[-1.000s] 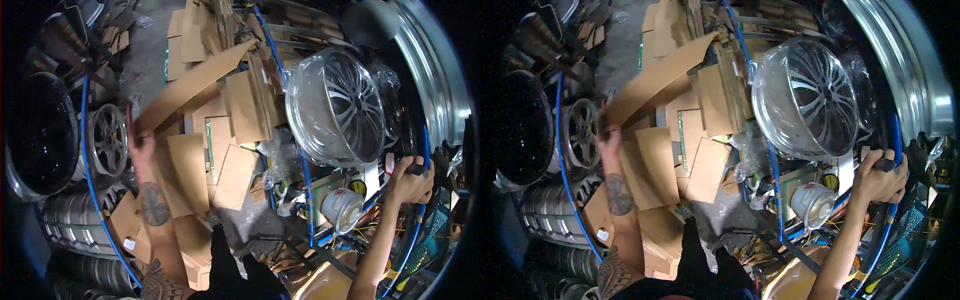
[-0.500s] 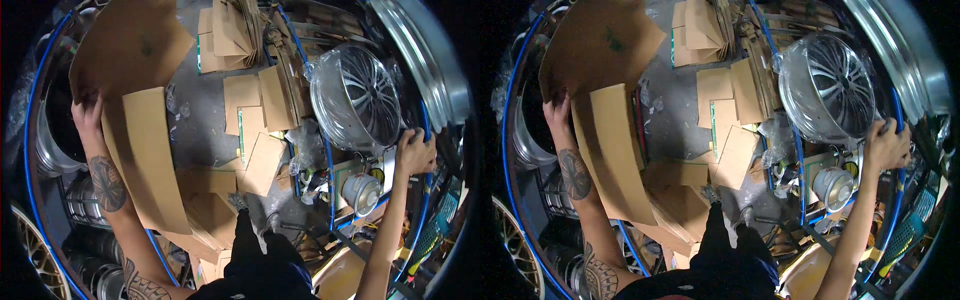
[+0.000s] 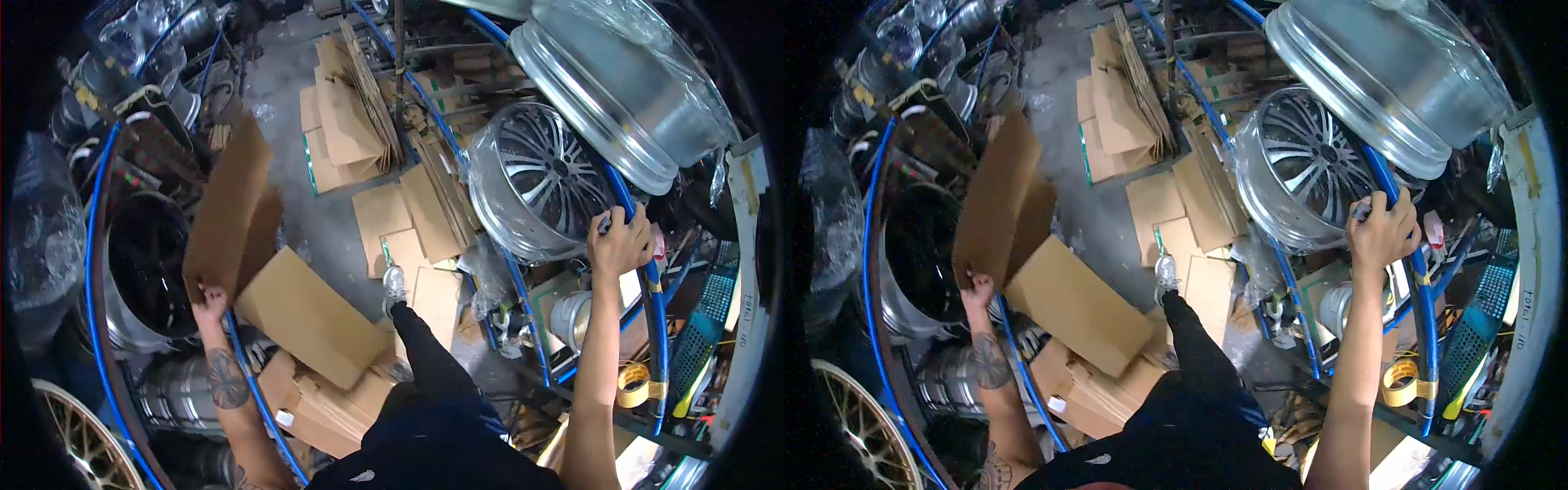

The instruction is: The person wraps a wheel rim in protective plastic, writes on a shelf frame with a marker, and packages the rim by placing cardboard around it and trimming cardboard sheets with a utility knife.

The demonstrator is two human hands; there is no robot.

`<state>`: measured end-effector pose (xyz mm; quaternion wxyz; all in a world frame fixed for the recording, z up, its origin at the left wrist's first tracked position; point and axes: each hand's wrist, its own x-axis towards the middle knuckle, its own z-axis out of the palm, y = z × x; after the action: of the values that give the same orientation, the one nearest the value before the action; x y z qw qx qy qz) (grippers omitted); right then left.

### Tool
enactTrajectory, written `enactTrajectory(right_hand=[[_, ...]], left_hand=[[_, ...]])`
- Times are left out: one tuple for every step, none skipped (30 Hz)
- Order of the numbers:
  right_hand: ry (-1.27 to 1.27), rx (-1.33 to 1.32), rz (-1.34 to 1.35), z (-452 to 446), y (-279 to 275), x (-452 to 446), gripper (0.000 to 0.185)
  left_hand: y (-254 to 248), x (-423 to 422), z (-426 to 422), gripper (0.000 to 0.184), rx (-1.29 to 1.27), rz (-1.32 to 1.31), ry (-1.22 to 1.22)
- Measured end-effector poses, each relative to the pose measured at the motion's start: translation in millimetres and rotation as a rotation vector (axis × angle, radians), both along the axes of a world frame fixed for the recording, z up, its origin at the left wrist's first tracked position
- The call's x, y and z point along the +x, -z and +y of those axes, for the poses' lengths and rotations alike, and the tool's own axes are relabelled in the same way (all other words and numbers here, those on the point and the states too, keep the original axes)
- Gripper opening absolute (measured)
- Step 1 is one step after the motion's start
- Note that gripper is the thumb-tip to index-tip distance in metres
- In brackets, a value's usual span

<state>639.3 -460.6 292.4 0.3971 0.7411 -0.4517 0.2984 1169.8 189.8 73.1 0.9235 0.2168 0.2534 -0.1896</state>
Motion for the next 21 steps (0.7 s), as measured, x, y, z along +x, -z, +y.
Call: enactTrajectory(right_hand=[[-0.009,-0.015,-0.002,-2.2,0.2,2.1,0.017],[-0.065,-0.063,-0.043,-5.4,0.2,4.0,0.015],[-0.052,-0.048,-0.034,-2.1,-3.8,7.3,0.013],[-0.084,-0.037,-0.043,-4.3,-4.6,8.0,0.013],[-0.119,-0.026,-0.049,-10.1,-2.1,5.8,0.014],[-0.050,0.084,-0.093,-16.9,5.4,-1.7,0.017],[-0.036,0.082,-0.065,-19.9,8.4,-4.0,0.018],[-0.023,0.080,-0.038,-22.6,11.1,-6.2,0.019],[-0.049,0.061,-0.019,-28.0,16.6,-12.8,0.019],[-0.074,0.041,0.000,-33.9,23.4,-21.2,0.020],[-0.042,0.133,-0.076,-38.1,38.0,-41.9,0.021],[-0.004,0.220,-0.154,-43.3,53.8,-64.4,0.023],[0.021,0.224,-0.166,-41.5,55.7,-66.8,0.024],[0.030,0.181,-0.137,-38.6,51.7,-56.6,0.025],[0.035,0.128,-0.097,-35.5,42.4,-43.0,0.026],[0.034,0.099,-0.075,-33.4,36.1,-33.0,0.027],[0.030,0.072,-0.063,-32.3,30.8,-23.8,0.028],[0.025,0.057,-0.052,-30.4,26.3,-15.3,0.029],[0.022,0.047,-0.047,-30.4,23.9,-8.0,0.030],[0.019,0.043,-0.043,-29.2,22.3,-0.3,0.031],[0.020,0.042,-0.039,-27.0,19.9,6.6,0.032]], left_hand=[[2.5,4.4,3.4,0.029,0.087,0.079,-0.029],[24.9,13.7,23.5,0.028,0.154,0.012,0.040],[20.5,15.0,26.3,0.031,0.217,-0.068,0.056],[12.3,19.5,33.4,0.033,0.219,-0.041,0.011],[-18.4,13.0,26.4,0.035,0.171,-0.091,0.078],[-24.0,26.5,32.0,0.034,0.291,-0.058,0.055],[-40.4,28.0,27.1,0.035,0.348,-0.107,0.089],[-64.0,24.3,6.3,0.036,0.352,-0.070,0.055],[-80.1,26.0,-8.8,0.037,0.359,-0.025,0.016],[-62.1,44.8,0.7,0.036,0.273,-0.064,0.110],[-43.9,61.0,9.7,0.035,0.193,-0.098,0.204],[-42.2,67.0,-15.9,0.031,0.346,-0.120,0.153],[-42.9,82.4,-42.8,0.025,0.313,-0.122,0.141],[-46.9,97.3,-78.5,0.025,0.294,-0.115,0.123],[-50.3,111.5,-121.7,0.025,0.269,-0.080,0.128],[-54.1,125.0,-167.3,0.026,0.243,-0.040,0.137],[-57.9,139.1,-212.7,0.028,0.216,0.005,0.148],[-62.1,152.7,-252.6,0.029,0.178,0.045,0.154],[-68.4,166.7,-289.6,0.031,0.117,0.062,0.161],[-64.8,185.8,-311.6,0.033,-0.055,0.025,0.199],[-88.8,193.5,-347.0,0.034,-0.005,0.041,0.219]])
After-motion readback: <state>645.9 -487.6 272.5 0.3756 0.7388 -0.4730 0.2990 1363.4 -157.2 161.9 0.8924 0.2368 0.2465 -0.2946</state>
